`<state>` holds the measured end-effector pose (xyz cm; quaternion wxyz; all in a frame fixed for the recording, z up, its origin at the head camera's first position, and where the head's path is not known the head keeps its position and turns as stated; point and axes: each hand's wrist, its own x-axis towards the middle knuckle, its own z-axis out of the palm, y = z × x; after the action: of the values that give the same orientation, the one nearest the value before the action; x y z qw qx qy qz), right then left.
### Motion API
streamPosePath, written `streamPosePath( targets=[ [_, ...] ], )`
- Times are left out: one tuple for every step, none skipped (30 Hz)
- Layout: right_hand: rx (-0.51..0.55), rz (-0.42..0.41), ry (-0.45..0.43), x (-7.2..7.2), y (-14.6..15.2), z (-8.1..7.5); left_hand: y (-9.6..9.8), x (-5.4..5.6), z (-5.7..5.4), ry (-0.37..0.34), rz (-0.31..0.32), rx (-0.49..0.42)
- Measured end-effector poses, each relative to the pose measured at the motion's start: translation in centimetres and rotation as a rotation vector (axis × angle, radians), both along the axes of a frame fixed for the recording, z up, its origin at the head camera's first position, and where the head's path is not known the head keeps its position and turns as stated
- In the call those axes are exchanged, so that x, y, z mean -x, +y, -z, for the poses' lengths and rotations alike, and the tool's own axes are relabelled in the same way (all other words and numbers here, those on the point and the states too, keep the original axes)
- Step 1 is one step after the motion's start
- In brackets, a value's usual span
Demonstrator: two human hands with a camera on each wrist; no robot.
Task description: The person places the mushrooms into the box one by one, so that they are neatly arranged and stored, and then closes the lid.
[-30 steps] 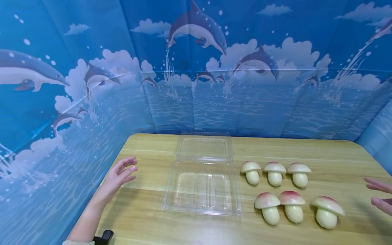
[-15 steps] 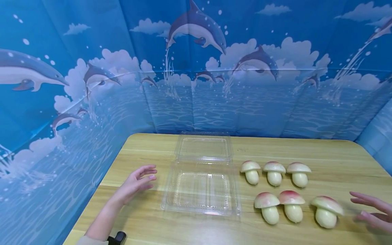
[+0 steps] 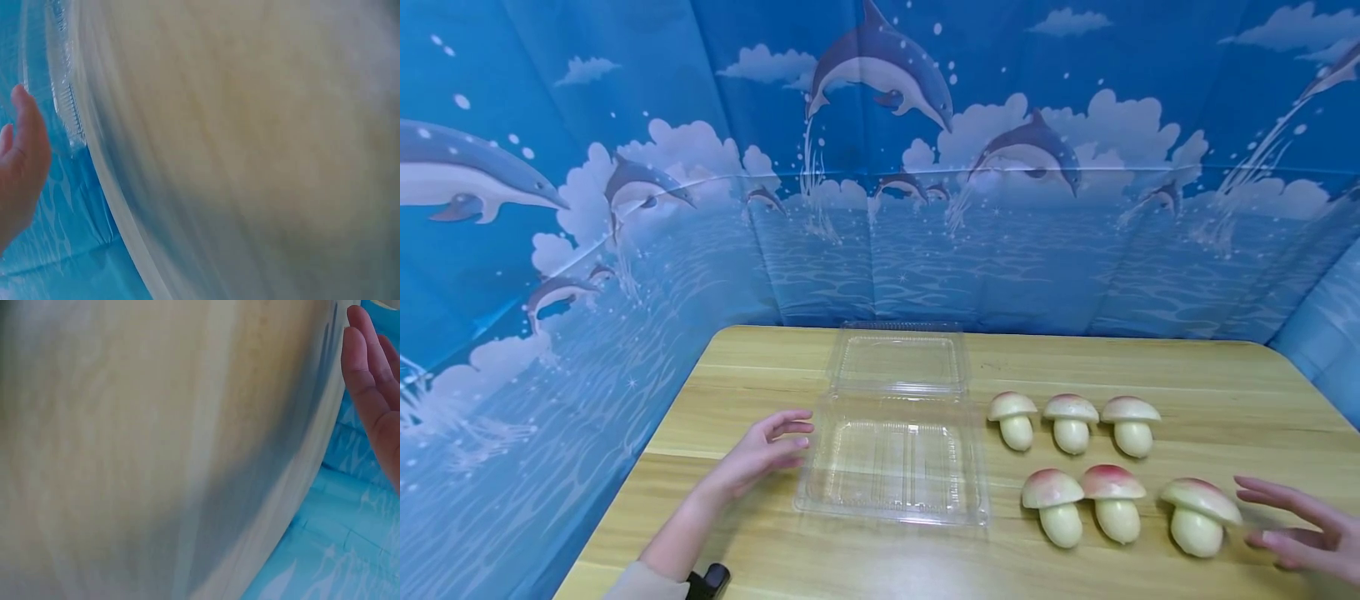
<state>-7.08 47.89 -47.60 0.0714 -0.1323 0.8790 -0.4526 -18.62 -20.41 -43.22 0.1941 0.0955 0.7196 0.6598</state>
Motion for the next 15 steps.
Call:
streamPosePath(
  targets=[
    [-0.007,0.017,-0.026,0.0,-0.3,-0.2,0.1,0.0,0.0,-0.001,0.002,-0.001],
    [-0.013,0.033,-0.059,0.0,-0.5,-0.4,0.2,0.1,0.0,-0.001,0.001,-0.002],
    [-0.018,0.051,-0.087,0.0,-0.8,-0.5,0.3,0.1,0.0,-0.003,0.003,-0.004],
    [-0.02,0.075,-0.132,0.1,-1.0,-0.7,0.4,0.1,0.0,-0.003,0.002,-0.005],
    [-0.025,0.1,-0.181,0.2,-1.3,-0.9,0.4,0.2,0.0,-0.005,0.0,-0.005],
    [-0.022,0.117,-0.224,0.3,-1.5,-1.1,0.4,0.2,-0.1,-0.008,-0.006,-0.006],
    [-0.018,0.135,-0.262,0.4,-1.7,-1.2,0.5,0.3,-0.1,-0.011,-0.009,-0.007],
    [-0.008,0.141,-0.285,0.5,-1.8,-1.4,0.5,0.3,-0.1,-0.013,-0.012,-0.007],
    [0.004,0.142,-0.307,0.5,-2.0,-1.5,0.6,0.3,-0.2,-0.017,-0.013,-0.007],
    [0.016,0.142,-0.328,0.6,-2.1,-1.6,0.6,0.3,-0.2,-0.02,-0.017,-0.009],
    [0.031,0.131,-0.337,0.6,-2.2,-1.6,0.6,0.3,-0.2,-0.021,-0.019,-0.011],
    [0.05,0.114,-0.333,0.7,-2.2,-1.6,0.7,0.3,-0.3,-0.024,-0.021,-0.014],
    [0.063,0.1,-0.329,0.7,-2.3,-1.6,0.7,0.3,-0.3,-0.025,-0.021,-0.017],
    [0.077,0.088,-0.327,0.7,-2.4,-1.6,0.8,0.3,-0.4,-0.026,-0.02,-0.022],
    [0.088,0.08,-0.329,0.7,-2.4,-1.6,0.8,0.3,-0.4,-0.029,-0.021,-0.025]
  ],
)
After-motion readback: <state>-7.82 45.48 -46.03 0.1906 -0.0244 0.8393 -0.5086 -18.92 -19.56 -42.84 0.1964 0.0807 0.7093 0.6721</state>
